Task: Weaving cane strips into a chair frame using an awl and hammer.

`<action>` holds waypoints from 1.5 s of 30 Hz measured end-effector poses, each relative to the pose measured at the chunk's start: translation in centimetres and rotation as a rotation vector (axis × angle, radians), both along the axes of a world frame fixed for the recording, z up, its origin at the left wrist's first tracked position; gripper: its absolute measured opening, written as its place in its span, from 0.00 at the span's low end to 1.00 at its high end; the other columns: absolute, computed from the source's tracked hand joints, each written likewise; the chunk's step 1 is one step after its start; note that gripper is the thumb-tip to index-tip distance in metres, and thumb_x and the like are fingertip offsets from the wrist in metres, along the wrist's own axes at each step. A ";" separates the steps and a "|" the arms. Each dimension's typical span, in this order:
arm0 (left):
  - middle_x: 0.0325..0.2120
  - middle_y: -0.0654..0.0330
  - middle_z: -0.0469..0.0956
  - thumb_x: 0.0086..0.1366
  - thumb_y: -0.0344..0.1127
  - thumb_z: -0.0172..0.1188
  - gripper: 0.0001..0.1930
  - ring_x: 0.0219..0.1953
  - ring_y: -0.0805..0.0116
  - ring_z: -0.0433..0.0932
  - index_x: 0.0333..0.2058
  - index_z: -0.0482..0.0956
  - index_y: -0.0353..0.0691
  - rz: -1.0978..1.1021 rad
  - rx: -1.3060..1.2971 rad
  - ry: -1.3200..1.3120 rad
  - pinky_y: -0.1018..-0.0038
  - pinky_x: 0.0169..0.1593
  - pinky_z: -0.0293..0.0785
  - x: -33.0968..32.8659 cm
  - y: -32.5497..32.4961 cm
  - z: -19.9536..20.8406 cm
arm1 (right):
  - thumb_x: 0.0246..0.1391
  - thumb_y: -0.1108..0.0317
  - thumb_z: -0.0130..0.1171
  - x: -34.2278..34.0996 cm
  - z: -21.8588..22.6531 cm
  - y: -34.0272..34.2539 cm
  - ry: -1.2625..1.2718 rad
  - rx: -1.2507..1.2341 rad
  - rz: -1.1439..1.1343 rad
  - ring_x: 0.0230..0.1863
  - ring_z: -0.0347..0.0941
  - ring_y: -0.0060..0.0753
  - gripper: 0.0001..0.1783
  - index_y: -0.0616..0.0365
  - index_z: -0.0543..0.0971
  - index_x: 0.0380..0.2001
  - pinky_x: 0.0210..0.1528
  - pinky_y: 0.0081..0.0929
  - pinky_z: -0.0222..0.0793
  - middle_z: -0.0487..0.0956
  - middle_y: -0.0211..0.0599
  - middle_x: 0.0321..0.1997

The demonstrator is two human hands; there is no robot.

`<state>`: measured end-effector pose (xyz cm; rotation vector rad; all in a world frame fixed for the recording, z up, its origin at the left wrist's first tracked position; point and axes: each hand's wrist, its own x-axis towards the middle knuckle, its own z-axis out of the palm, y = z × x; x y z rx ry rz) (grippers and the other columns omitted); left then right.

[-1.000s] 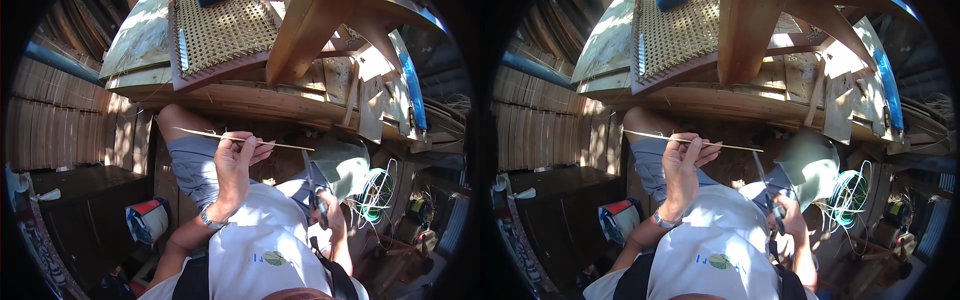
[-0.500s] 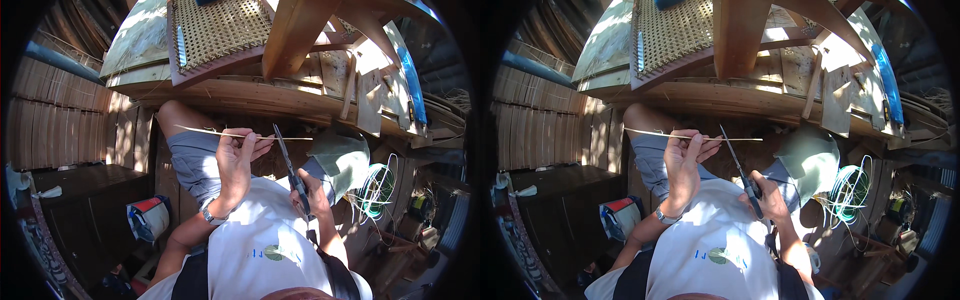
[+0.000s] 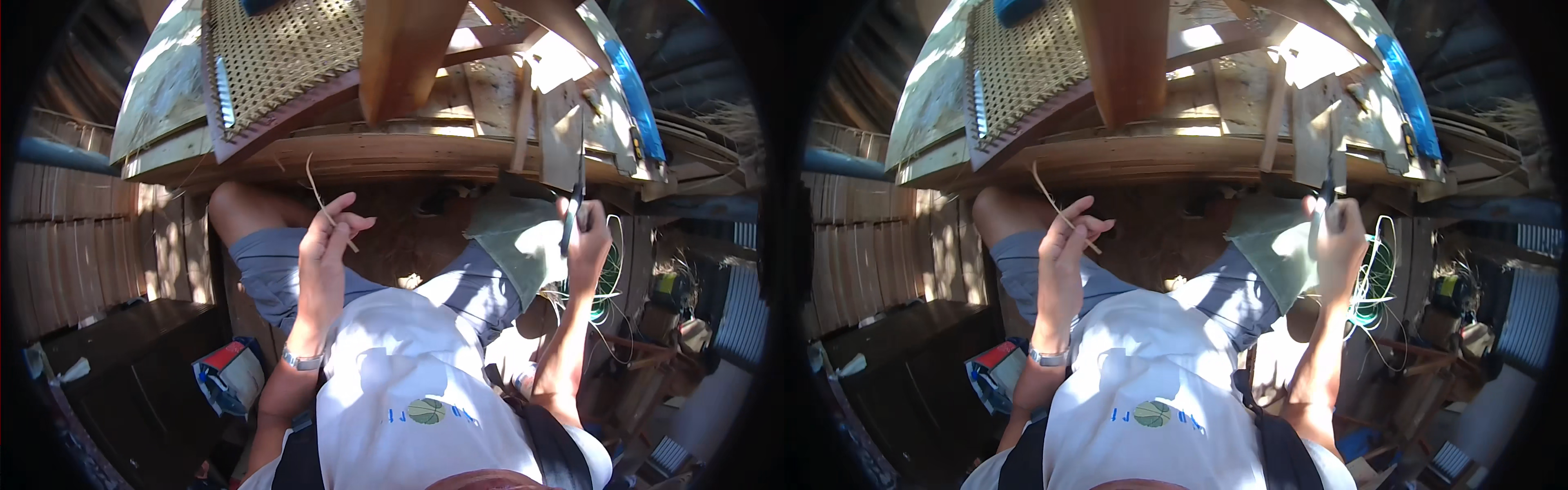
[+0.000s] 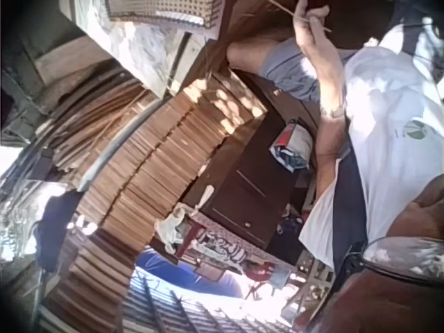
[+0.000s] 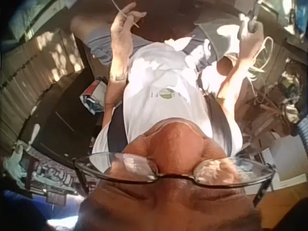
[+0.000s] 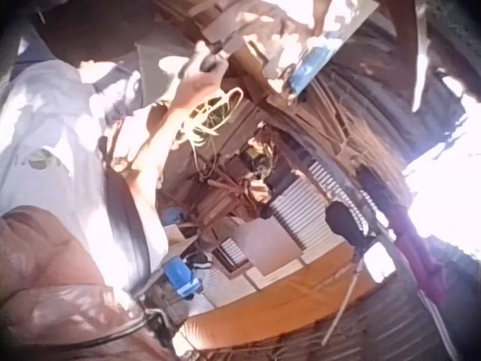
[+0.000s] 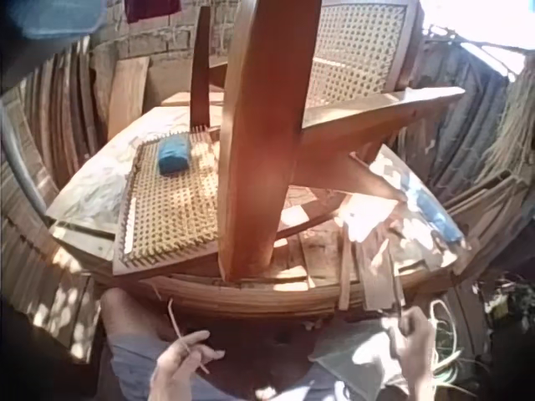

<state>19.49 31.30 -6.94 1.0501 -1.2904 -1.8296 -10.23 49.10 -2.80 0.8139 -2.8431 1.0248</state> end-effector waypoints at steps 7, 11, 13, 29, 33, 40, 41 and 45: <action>0.23 0.69 0.69 0.78 0.44 0.45 0.23 0.21 0.86 0.54 0.59 0.71 0.29 -0.121 0.322 0.088 0.85 0.23 0.50 0.4 -2.1 2.2 | 0.55 0.35 0.60 -23.5 -1.7 -3.6 0.303 0.493 0.004 0.43 0.79 0.67 0.38 0.67 0.80 0.44 0.44 0.52 0.71 0.81 0.65 0.38; 0.19 0.66 0.70 0.77 0.44 0.46 0.22 0.18 0.85 0.54 0.59 0.69 0.32 -0.023 0.202 -0.040 0.84 0.22 0.52 1.2 -2.0 2.1 | 0.58 0.55 0.66 -29.2 -5.3 -7.5 0.299 0.312 0.477 0.33 0.79 0.60 0.21 0.69 0.82 0.35 0.36 0.45 0.72 0.81 0.63 0.31; 0.22 0.63 0.74 0.77 0.42 0.46 0.19 0.17 0.85 0.56 0.56 0.69 0.33 -0.043 0.277 0.005 0.85 0.22 0.54 1.2 -2.8 1.9 | 0.58 0.56 0.65 -29.2 -3.1 -6.7 0.275 0.392 0.426 0.31 0.80 0.53 0.21 0.69 0.82 0.37 0.35 0.41 0.72 0.82 0.58 0.31; 0.26 0.63 0.77 0.73 0.35 0.55 0.08 0.21 0.85 0.60 0.43 0.73 0.36 -0.125 0.397 0.163 0.86 0.26 0.54 -1.1 -3.9 2.5 | 0.55 0.73 0.69 11.3 -0.7 -15.3 -0.835 -0.114 0.746 0.32 0.68 0.15 0.09 0.63 0.83 0.39 0.37 0.16 0.65 0.80 0.28 0.31; 0.22 0.68 0.71 0.72 0.37 0.56 0.09 0.22 0.85 0.58 0.41 0.73 0.37 -0.184 0.377 0.057 0.84 0.26 0.51 -0.5 -3.4 2.4 | 0.56 0.74 0.67 11.5 -0.9 -15.0 -0.587 -0.158 0.797 0.27 0.62 0.15 0.06 0.64 0.80 0.33 0.31 0.16 0.62 0.74 0.24 0.24; 0.20 0.70 0.68 0.70 0.37 0.56 0.09 0.22 0.84 0.58 0.39 0.73 0.37 -0.232 0.487 0.097 0.83 0.26 0.51 1.2 -3.1 2.0 | 0.60 0.72 0.65 9.5 -2.2 -14.1 -0.363 -0.337 0.432 0.29 0.64 0.14 0.05 0.61 0.80 0.33 0.35 0.15 0.62 0.76 0.23 0.27; 0.20 0.70 0.69 0.70 0.37 0.56 0.09 0.22 0.84 0.58 0.39 0.73 0.37 -0.237 0.505 0.072 0.83 0.26 0.51 1.4 -3.0 1.9 | 0.61 0.70 0.64 9.3 -2.0 -14.2 -0.455 -0.392 0.322 0.30 0.68 0.15 0.06 0.62 0.81 0.33 0.37 0.16 0.64 0.78 0.25 0.27; 0.21 0.68 0.69 0.71 0.36 0.57 0.08 0.22 0.85 0.58 0.41 0.72 0.37 -0.141 0.521 0.053 0.85 0.25 0.52 1.6 -2.4 2.0 | 0.62 0.66 0.64 9.5 -1.9 -13.1 -0.703 -0.229 0.571 0.32 0.71 0.15 0.10 0.63 0.82 0.37 0.38 0.17 0.66 0.82 0.29 0.30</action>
